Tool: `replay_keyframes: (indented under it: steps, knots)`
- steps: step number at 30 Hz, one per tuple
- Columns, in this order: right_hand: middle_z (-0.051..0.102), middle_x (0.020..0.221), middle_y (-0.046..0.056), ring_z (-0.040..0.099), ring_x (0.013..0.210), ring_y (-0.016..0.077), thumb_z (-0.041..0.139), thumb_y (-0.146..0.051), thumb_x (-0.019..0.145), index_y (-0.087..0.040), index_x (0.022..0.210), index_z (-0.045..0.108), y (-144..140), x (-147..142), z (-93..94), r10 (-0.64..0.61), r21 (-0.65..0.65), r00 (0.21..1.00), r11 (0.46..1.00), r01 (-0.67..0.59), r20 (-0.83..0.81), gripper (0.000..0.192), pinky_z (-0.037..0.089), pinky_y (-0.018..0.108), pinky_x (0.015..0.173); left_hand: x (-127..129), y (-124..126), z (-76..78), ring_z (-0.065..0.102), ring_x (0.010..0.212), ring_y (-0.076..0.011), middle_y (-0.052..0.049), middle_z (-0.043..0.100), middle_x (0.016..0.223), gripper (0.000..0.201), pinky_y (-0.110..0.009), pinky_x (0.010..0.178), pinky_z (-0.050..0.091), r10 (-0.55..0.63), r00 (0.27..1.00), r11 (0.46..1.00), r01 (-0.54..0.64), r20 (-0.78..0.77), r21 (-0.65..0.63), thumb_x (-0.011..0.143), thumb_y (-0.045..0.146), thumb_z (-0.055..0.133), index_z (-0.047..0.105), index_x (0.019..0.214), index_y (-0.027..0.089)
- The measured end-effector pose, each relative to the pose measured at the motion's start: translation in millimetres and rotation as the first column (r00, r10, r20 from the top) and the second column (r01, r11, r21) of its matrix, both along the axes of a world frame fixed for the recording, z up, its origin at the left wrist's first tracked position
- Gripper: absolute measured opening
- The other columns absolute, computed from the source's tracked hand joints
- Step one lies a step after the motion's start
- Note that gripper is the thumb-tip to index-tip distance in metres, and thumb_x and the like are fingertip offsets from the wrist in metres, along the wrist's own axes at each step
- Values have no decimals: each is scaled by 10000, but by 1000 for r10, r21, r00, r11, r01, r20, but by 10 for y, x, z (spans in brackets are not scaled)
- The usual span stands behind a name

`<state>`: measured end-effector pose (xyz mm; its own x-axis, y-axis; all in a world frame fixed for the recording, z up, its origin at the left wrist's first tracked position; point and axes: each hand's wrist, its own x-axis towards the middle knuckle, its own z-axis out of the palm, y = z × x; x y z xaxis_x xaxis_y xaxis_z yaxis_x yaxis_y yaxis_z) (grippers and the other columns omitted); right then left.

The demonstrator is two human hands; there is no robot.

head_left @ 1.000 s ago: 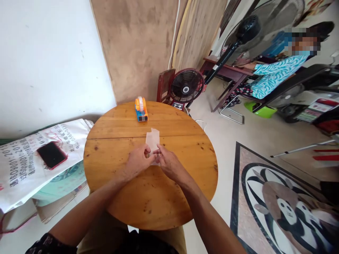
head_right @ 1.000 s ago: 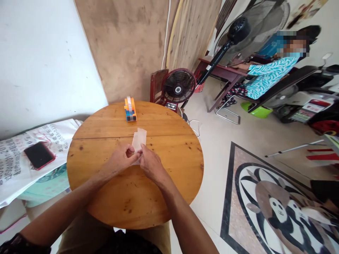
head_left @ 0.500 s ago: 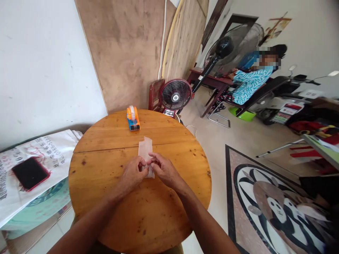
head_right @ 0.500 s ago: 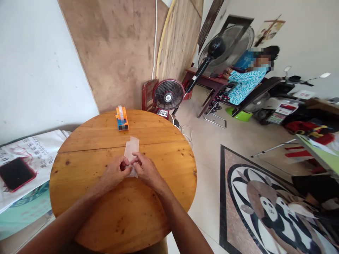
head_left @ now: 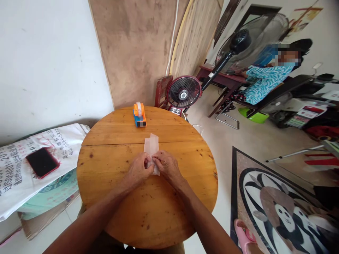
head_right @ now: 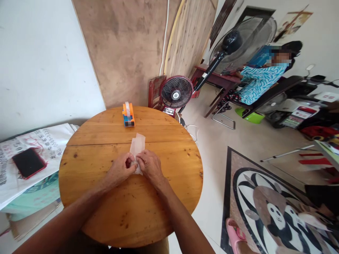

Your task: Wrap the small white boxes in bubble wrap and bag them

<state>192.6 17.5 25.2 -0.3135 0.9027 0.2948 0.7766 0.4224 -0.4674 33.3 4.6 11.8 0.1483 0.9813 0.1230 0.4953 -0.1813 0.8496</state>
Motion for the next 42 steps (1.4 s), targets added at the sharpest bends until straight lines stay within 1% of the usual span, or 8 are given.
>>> replay_keyframes:
  steps: [5,9,14,19,26,31,35,42]
  knots:
    - [710,926,76,630,877,211,577,-166,878,-230,917,749,20,6,-1,7,3,996,1000,-7,93,188,473,318,795,-5,-42,-29,600,993,-225,-83,606,1079,305,-380,882,508,15,996,961,10,-89,277,765,149,584,571,1069,181]
    - [718,918,65,644,878,199,546,-135,871,-226,902,738,44,54,2,84,-23,996,996,-85,-41,214,492,318,811,-5,-29,-87,562,1192,-277,-137,586,1275,447,-438,1028,476,-27,989,902,87,-146,424,785,124,559,552,1230,164]
    - [717,957,58,658,904,187,508,-177,900,-241,965,729,87,150,-22,81,-9,945,996,-89,-318,239,518,316,821,-14,-8,-129,601,1158,-276,-126,616,1262,444,-437,999,517,-19,986,895,90,-166,436,791,133,568,588,1231,182]
    - [702,888,38,646,848,180,559,-163,856,-261,930,754,228,206,-136,80,-74,954,992,-105,-289,231,517,319,788,-20,-18,-87,597,1151,-287,-131,591,1332,410,-448,985,522,-18,972,875,129,-234,467,804,121,561,623,1205,172]
    - [682,840,36,617,817,178,601,-200,833,-261,878,768,345,191,-214,66,-98,930,989,-108,-361,183,503,319,774,-19,-7,-79,615,1013,-270,-121,673,1168,357,-428,907,543,-36,962,863,166,-271,476,812,104,545,648,1152,145]
    - [647,837,39,570,748,170,628,-263,787,-227,858,726,424,175,-222,-92,-155,889,988,24,-448,127,496,312,733,-22,-2,-96,616,1012,-273,-131,668,1189,313,-442,918,539,-43,955,869,182,-295,461,837,142,533,659,1124,136]
    - [635,1022,64,527,672,132,641,-391,770,-192,1030,618,580,159,-253,-200,-232,861,968,99,-467,328,488,302,674,-24,-2,-81,620,1020,-266,-118,678,1168,300,-427,917,546,-42,959,871,173,-281,460,835,145,533,664,1105,147]
    - [656,1046,74,608,846,169,668,-442,729,-191,1098,564,867,135,-60,-142,-367,834,927,-76,-533,459,509,310,754,-21,6,-80,627,1024,-270,-122,674,1183,291,-437,926,545,-49,955,871,185,-293,456,833,151,538,663,1096,148]
